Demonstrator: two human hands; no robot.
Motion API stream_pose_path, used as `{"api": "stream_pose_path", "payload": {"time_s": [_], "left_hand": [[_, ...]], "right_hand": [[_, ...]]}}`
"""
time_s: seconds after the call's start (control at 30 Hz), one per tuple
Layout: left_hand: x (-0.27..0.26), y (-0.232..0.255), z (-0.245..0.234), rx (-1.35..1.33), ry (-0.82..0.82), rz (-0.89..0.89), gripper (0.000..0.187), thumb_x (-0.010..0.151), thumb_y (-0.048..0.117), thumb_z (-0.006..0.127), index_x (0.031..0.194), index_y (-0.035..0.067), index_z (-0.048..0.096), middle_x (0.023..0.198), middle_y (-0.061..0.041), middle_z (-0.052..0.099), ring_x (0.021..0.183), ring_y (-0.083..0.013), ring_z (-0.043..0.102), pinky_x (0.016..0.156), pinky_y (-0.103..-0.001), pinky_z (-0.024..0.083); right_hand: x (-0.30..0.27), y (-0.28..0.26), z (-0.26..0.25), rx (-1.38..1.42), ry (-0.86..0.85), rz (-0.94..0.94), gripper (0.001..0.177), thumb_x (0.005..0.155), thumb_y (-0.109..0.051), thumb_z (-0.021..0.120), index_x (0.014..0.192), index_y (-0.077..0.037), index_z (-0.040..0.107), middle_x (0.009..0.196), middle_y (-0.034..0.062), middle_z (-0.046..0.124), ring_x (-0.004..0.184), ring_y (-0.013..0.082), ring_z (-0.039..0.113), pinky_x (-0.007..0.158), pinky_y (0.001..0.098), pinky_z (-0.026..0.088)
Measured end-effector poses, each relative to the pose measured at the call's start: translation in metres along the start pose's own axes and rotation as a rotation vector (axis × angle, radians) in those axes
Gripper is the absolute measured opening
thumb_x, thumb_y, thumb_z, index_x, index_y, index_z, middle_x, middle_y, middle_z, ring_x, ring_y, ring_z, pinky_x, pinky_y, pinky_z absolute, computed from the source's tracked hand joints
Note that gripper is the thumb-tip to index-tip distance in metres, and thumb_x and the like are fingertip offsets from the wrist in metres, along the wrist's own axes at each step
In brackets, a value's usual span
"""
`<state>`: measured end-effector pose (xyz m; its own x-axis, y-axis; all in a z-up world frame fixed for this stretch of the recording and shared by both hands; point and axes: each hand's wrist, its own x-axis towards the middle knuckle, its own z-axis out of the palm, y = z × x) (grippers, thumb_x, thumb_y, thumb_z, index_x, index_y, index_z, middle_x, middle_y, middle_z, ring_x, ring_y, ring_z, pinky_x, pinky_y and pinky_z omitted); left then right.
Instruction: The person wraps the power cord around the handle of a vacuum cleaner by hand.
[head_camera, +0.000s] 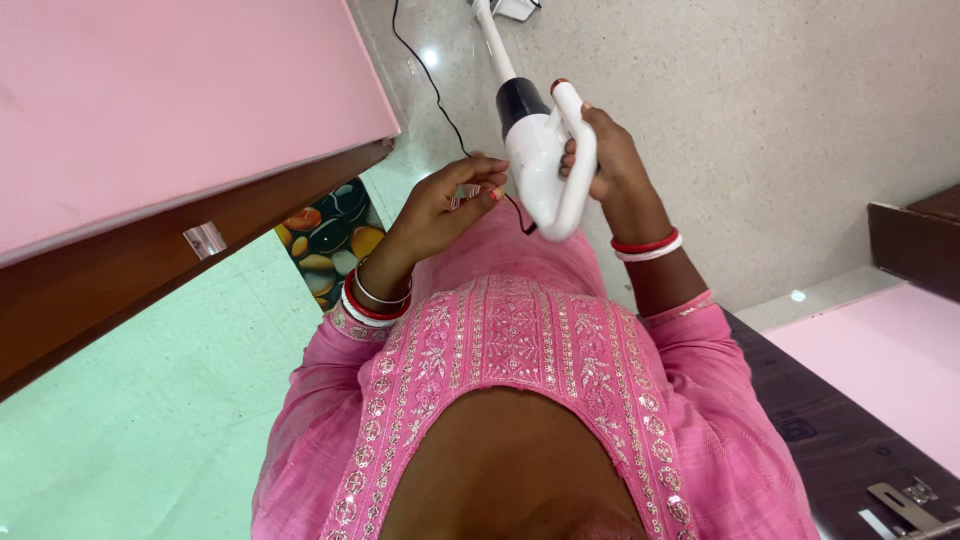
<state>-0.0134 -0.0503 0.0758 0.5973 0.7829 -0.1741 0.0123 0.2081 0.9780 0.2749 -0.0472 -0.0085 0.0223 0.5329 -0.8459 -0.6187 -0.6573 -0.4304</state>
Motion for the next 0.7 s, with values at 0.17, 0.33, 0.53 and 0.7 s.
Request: {"api": "stream_pose_path", "payload": {"time_s": [0.17,0.33,0.53,0.7], "left_hand": [[0.019,-0.003,0.007,0.021,-0.040,0.056,0.032,0.105,0.009,0.069,0.136,0.003,0.064,0.120,-0.008,0.068,0.115,-0.0155,0.067,0.104,-0.030,0.054],[0.037,-0.008,0.019,0.060,-0.085,-0.005,0.032,0.103,0.014,0.068,0.133,0.003,0.064,0.117,-0.006,0.070,0.115,-0.0159,0.067,0.101,-0.030,0.054],[0.071,-0.014,0.037,0.081,-0.123,-0.076,0.033,0.103,0.019,0.068,0.132,0.002,0.064,0.110,-0.006,0.071,0.105,-0.0137,0.067,0.095,-0.028,0.055],[0.113,-0.013,0.058,0.082,-0.140,-0.229,0.035,0.102,0.023,0.067,0.131,0.003,0.064,0.106,-0.007,0.071,0.093,-0.0123,0.065,0.081,-0.027,0.055]], "right_hand": [[-0.050,-0.025,-0.053,-0.388,0.133,0.001,0.037,0.103,-0.034,0.056,0.119,-0.001,0.056,0.071,0.0065,0.058,0.052,0.0162,0.056,0.052,0.0351,0.052],[-0.105,-0.015,-0.104,-0.604,0.157,0.032,0.038,0.101,-0.035,0.056,0.111,0.001,0.056,0.070,0.0081,0.059,0.050,0.0179,0.055,0.051,0.0336,0.051],[-0.172,-0.007,-0.150,-0.519,0.377,-0.002,0.036,0.101,-0.034,0.055,0.098,0.001,0.061,0.069,0.0070,0.057,0.050,0.0164,0.053,0.048,0.0335,0.046],[-0.216,-0.001,-0.183,-0.307,0.442,-0.059,0.033,0.102,-0.035,0.055,0.101,-0.003,0.063,0.069,0.0049,0.057,0.049,0.0139,0.051,0.047,0.0317,0.045]]}}
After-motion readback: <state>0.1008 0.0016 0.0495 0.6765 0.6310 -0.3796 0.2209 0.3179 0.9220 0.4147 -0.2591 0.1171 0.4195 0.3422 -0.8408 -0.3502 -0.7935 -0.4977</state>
